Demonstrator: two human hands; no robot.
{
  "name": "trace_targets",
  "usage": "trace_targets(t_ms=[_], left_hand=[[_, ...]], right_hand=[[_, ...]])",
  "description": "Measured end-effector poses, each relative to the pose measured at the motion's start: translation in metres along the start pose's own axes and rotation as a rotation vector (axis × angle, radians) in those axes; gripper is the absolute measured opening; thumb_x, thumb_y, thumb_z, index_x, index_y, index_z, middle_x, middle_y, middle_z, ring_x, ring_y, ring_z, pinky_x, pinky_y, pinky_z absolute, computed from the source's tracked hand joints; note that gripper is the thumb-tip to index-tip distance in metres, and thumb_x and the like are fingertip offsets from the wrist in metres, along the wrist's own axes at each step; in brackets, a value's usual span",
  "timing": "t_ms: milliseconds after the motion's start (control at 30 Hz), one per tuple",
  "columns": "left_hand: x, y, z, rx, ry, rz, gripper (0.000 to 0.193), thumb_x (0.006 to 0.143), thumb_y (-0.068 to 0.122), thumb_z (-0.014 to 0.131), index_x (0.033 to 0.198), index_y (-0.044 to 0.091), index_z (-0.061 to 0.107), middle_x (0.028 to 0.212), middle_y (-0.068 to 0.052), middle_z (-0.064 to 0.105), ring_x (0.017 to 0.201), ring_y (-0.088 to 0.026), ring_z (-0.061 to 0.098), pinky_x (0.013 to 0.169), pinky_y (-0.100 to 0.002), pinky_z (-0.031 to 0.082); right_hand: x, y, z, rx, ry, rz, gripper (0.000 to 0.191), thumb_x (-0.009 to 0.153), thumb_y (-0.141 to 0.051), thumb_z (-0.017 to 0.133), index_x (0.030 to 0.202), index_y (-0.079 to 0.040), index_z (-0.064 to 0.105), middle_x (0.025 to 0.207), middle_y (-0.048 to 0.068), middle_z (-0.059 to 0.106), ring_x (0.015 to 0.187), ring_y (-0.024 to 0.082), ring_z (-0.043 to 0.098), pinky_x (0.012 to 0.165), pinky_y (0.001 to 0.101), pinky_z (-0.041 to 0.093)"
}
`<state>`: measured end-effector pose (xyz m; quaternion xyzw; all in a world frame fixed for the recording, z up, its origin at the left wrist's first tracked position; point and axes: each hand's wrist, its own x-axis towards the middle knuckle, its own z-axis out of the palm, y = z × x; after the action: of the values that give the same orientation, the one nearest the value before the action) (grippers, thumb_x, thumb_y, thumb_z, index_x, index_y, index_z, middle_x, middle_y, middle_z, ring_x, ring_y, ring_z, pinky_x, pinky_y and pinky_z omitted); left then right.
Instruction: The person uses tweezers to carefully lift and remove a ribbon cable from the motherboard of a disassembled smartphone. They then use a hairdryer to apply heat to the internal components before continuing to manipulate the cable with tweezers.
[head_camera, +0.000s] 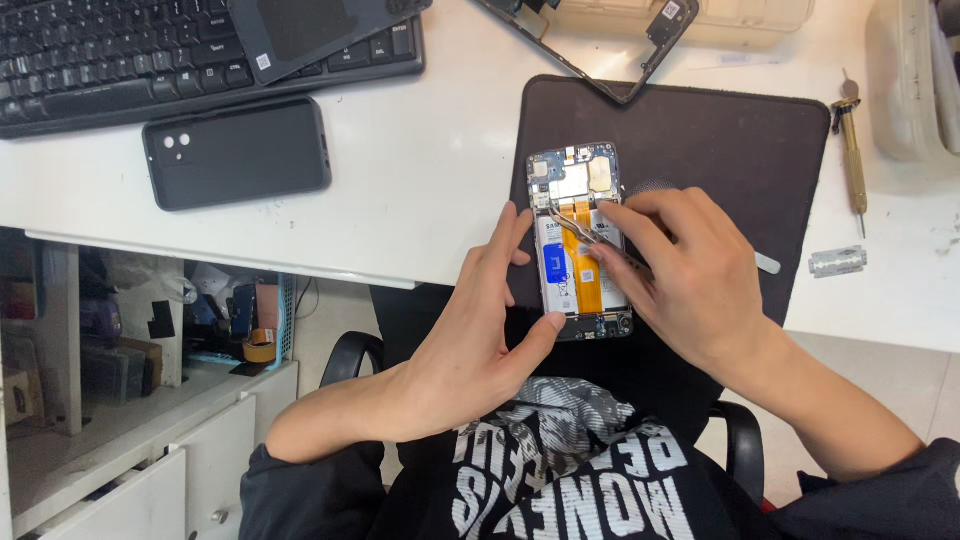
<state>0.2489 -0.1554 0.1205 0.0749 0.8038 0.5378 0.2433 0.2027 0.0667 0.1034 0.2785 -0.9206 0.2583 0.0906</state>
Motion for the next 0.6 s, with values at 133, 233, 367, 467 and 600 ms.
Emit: trace_targets(t_ms=[133,233,367,467,600], left_hand=[[0.009,-0.005,-0.021,0.376,0.159,0.315,0.079,0.099,0.015,0.072,0.157,-0.009,0.024,0.150,-0.026,0.044,0.128,-0.030,0.054,0.110,-0.040,0.046],[0.047,-0.016,-0.043,0.711,0.269,0.551,0.075,0.091,0.017,0.077,0.152,-0.004,0.038,0.150,-0.022,0.045,0.137,-0.038,0.047,0.113,-0.042,0.047],[0.086,-0.027,-0.056,0.694,0.036,0.620,0.069,0.087,0.020,0.081,0.142,-0.005,0.049,0.136,-0.017,0.056,0.127,-0.034,0.053,0.107,-0.040,0.049],[0.094,-0.028,-0.060,0.637,0.012,0.634,0.064,0.086,0.021,0.082,0.137,-0.004,0.054,0.129,-0.014,0.059,0.122,-0.029,0.056,0.105,-0.038,0.050],[0.098,-0.027,-0.065,0.682,-0.031,0.664,0.057,0.086,0.020,0.082,0.133,-0.002,0.058,0.123,-0.012,0.061,0.117,-0.027,0.057,0.101,-0.036,0.052]], right_hand=[[0.000,-0.004,0.005,-0.070,-0.001,-0.019,0.030,0.085,-0.016,0.085,0.109,-0.002,0.074,0.097,0.009,0.066,0.081,0.025,0.061,0.070,0.0387,0.050],[-0.003,-0.006,0.009,-0.093,-0.023,-0.023,0.027,0.087,-0.015,0.084,0.108,-0.001,0.074,0.093,0.008,0.064,0.078,0.024,0.062,0.068,0.0379,0.051],[-0.002,-0.012,0.016,-0.016,-0.038,0.085,0.019,0.092,-0.010,0.079,0.107,0.000,0.072,0.096,0.009,0.062,0.075,0.020,0.067,0.065,0.0342,0.055],[-0.001,-0.018,0.018,0.030,-0.077,0.166,0.017,0.094,-0.009,0.075,0.104,0.003,0.068,0.101,0.013,0.060,0.067,0.023,0.067,0.060,0.0343,0.055],[0.000,-0.019,0.021,0.141,-0.103,0.232,0.017,0.096,-0.008,0.072,0.105,0.005,0.065,0.102,0.015,0.059,0.073,0.027,0.067,0.064,0.0363,0.056]])
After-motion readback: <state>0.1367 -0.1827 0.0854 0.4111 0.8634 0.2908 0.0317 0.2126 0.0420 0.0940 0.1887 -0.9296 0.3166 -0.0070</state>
